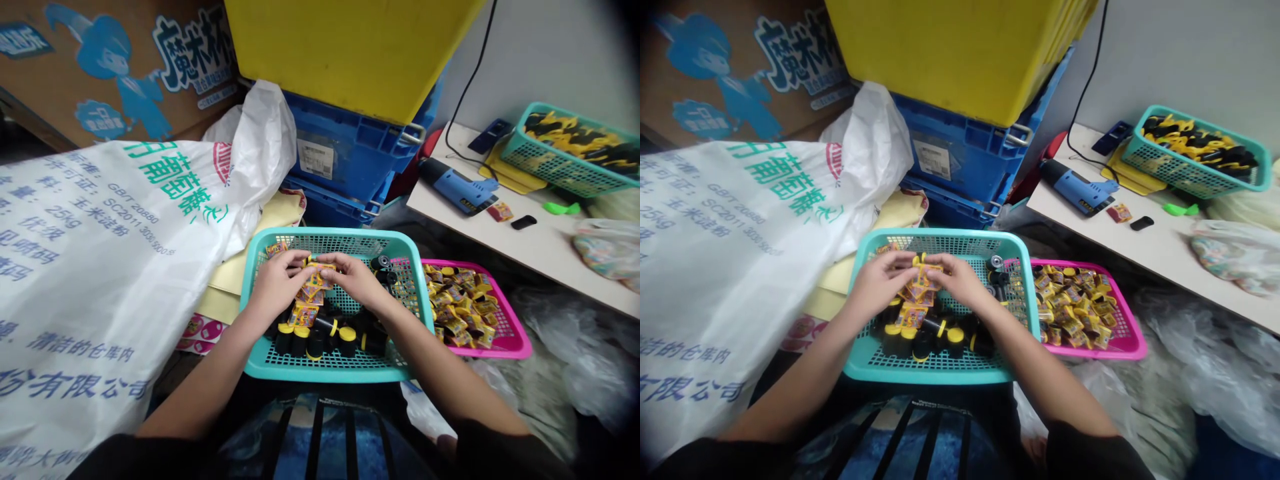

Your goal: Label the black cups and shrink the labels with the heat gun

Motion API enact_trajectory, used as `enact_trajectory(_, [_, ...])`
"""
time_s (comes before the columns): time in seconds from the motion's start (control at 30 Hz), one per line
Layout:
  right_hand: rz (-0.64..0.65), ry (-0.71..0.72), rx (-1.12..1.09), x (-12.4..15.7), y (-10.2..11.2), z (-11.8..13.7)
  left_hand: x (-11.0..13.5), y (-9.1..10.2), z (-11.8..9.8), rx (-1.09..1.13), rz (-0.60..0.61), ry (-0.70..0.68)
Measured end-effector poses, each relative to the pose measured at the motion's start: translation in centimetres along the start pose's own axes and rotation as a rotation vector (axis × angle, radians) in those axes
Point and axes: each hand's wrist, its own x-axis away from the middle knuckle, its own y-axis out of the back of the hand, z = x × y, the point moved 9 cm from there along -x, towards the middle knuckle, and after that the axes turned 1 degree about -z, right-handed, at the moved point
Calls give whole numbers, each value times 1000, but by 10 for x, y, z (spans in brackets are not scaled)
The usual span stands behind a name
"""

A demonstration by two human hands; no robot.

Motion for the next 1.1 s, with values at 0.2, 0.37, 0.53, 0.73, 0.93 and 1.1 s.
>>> enact_trajectory(0.2, [-11, -91, -140, -1, -6, -12, -3, -12, 4, -99, 125, 55])
enact_trajectory(0.37, [-90, -246, 345, 1, 12, -20, 4, -30, -1, -487, 234, -90])
enact_trajectory(0.53, [-239, -237, 211, 4, 40, -9, 5, -33, -2, -633, 226, -76])
enact_trajectory(0.73, [-149, -121, -247, 4, 22, 6, -4, -27, -9, 24, 120, 63])
enact_trajectory(0.93, [-83, 72, -128, 6, 15, 27, 6, -54, 11, 651, 264, 431])
enact_trajectory(1.1, [-216, 43, 673, 9, 57, 41, -4, -34, 6, 434, 117, 238])
